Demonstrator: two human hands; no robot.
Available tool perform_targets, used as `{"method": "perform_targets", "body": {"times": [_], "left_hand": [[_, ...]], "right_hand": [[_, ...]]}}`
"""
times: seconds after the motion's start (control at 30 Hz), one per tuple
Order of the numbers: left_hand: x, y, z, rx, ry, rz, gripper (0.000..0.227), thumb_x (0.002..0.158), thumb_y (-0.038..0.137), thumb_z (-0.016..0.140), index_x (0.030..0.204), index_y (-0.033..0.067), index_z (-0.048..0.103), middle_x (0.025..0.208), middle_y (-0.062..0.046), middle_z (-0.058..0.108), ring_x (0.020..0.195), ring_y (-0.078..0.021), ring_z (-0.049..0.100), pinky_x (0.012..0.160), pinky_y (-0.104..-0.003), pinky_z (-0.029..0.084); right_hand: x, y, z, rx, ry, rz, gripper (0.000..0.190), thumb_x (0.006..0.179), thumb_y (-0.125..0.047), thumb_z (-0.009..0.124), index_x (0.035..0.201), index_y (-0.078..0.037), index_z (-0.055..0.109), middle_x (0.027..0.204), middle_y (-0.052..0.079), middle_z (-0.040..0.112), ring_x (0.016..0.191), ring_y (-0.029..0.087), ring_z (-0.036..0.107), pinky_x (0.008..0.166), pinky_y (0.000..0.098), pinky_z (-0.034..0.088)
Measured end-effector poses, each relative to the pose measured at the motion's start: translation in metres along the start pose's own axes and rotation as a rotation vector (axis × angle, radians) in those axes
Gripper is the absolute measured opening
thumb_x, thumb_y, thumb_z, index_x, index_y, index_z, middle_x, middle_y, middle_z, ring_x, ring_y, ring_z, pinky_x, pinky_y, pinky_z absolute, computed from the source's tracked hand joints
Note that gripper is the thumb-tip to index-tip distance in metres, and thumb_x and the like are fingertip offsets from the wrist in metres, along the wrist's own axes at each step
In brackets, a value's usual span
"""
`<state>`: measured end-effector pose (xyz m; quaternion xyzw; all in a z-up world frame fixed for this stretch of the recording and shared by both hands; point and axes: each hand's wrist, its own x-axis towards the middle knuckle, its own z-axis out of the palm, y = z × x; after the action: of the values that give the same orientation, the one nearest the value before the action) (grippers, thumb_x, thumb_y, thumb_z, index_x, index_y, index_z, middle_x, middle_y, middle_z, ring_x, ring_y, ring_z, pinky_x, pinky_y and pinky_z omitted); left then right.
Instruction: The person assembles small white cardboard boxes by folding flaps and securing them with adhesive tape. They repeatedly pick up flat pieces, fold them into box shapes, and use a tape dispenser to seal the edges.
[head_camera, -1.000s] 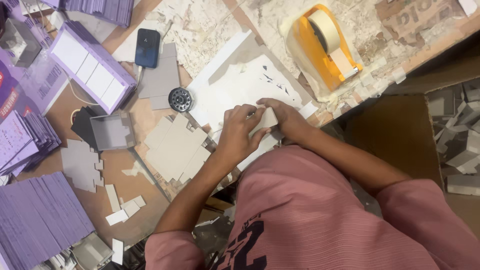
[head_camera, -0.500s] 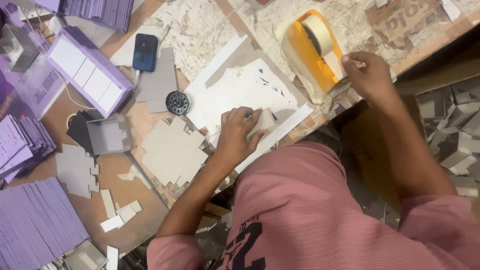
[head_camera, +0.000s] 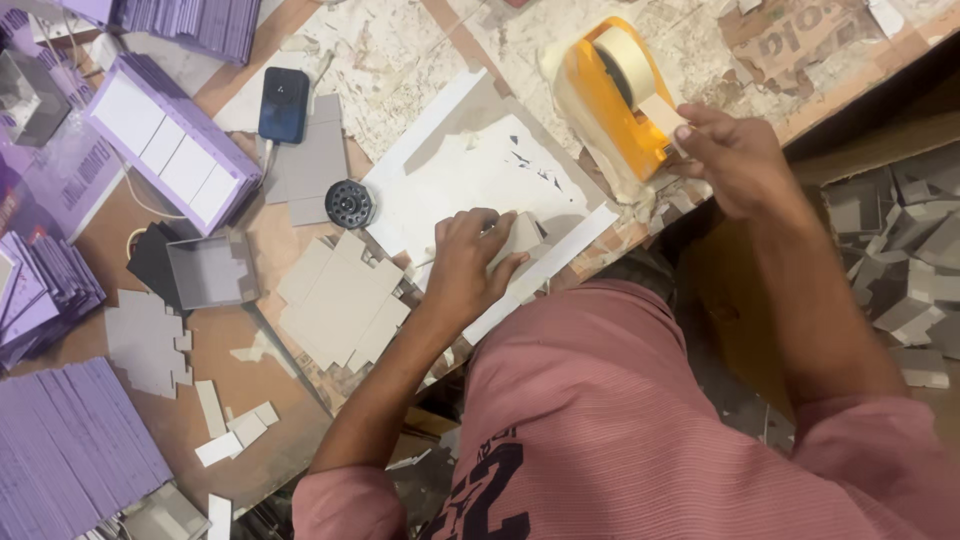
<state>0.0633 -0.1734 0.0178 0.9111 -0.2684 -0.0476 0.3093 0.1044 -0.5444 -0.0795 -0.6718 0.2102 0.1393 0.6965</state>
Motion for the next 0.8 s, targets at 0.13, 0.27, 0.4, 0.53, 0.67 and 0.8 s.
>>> {"method": "perform_targets", "body": {"times": [0.13,0.27,0.4,0.53,0.67,0.8], "left_hand": [[0.002,0.000,-0.002,-0.004,-0.012,-0.006,0.051,0.087,0.024,0.081,0.129,-0.0023,0.068,0.114,-0.016,0.060,0.104,-0.0310,0.056,0.096,-0.044,0.039],[0.001,-0.001,-0.001,-0.021,-0.014,-0.004,0.051,0.087,0.022,0.081,0.129,-0.0021,0.068,0.114,-0.016,0.061,0.105,-0.0310,0.056,0.096,-0.045,0.038],[0.001,-0.001,-0.001,-0.005,-0.017,-0.009,0.052,0.083,0.021,0.082,0.128,-0.0018,0.068,0.114,-0.015,0.061,0.105,-0.0311,0.057,0.096,-0.045,0.038],[0.000,0.000,0.000,-0.012,-0.015,-0.006,0.051,0.085,0.021,0.081,0.128,-0.0026,0.067,0.114,-0.016,0.061,0.106,-0.0313,0.056,0.097,-0.045,0.038],[0.000,0.000,-0.002,-0.018,-0.015,0.003,0.050,0.086,0.021,0.081,0.128,-0.0020,0.067,0.115,-0.016,0.061,0.106,-0.0314,0.056,0.097,-0.045,0.038],[0.001,-0.001,-0.003,-0.014,-0.017,0.007,0.052,0.086,0.022,0.081,0.129,-0.0017,0.067,0.115,-0.015,0.060,0.106,-0.0308,0.056,0.096,-0.045,0.039]], "right_hand": [[-0.011,0.031,-0.005,0.125,-0.042,-0.198,0.015,0.102,-0.005,0.071,0.098,0.010,0.070,0.167,0.023,0.037,0.139,0.027,0.058,0.106,0.0360,0.054],[-0.023,0.038,-0.018,-0.727,0.246,-0.325,0.016,0.094,-0.008,0.077,0.098,0.008,0.076,0.134,0.024,0.070,0.088,0.031,0.073,0.072,0.0420,0.056],[-0.038,0.014,-0.040,-1.092,0.362,-0.426,0.022,0.105,-0.010,0.076,0.101,0.010,0.070,0.098,0.028,0.073,0.090,0.033,0.071,0.080,0.0404,0.056],[-0.036,-0.019,-0.034,-0.482,0.061,-0.500,0.067,0.105,-0.019,0.066,0.160,0.001,0.033,0.129,0.018,0.064,0.098,0.022,0.070,0.075,0.0332,0.059],[-0.013,-0.025,-0.004,-0.604,-0.081,-0.406,0.078,0.108,-0.019,0.066,0.165,-0.003,0.016,0.117,0.018,0.071,0.096,0.027,0.070,0.077,0.0380,0.058],[0.009,-0.007,0.006,-0.344,-0.010,-0.274,0.084,0.105,-0.007,0.075,0.165,0.001,0.017,0.094,0.016,0.068,0.091,0.023,0.066,0.083,0.0380,0.054]]}}
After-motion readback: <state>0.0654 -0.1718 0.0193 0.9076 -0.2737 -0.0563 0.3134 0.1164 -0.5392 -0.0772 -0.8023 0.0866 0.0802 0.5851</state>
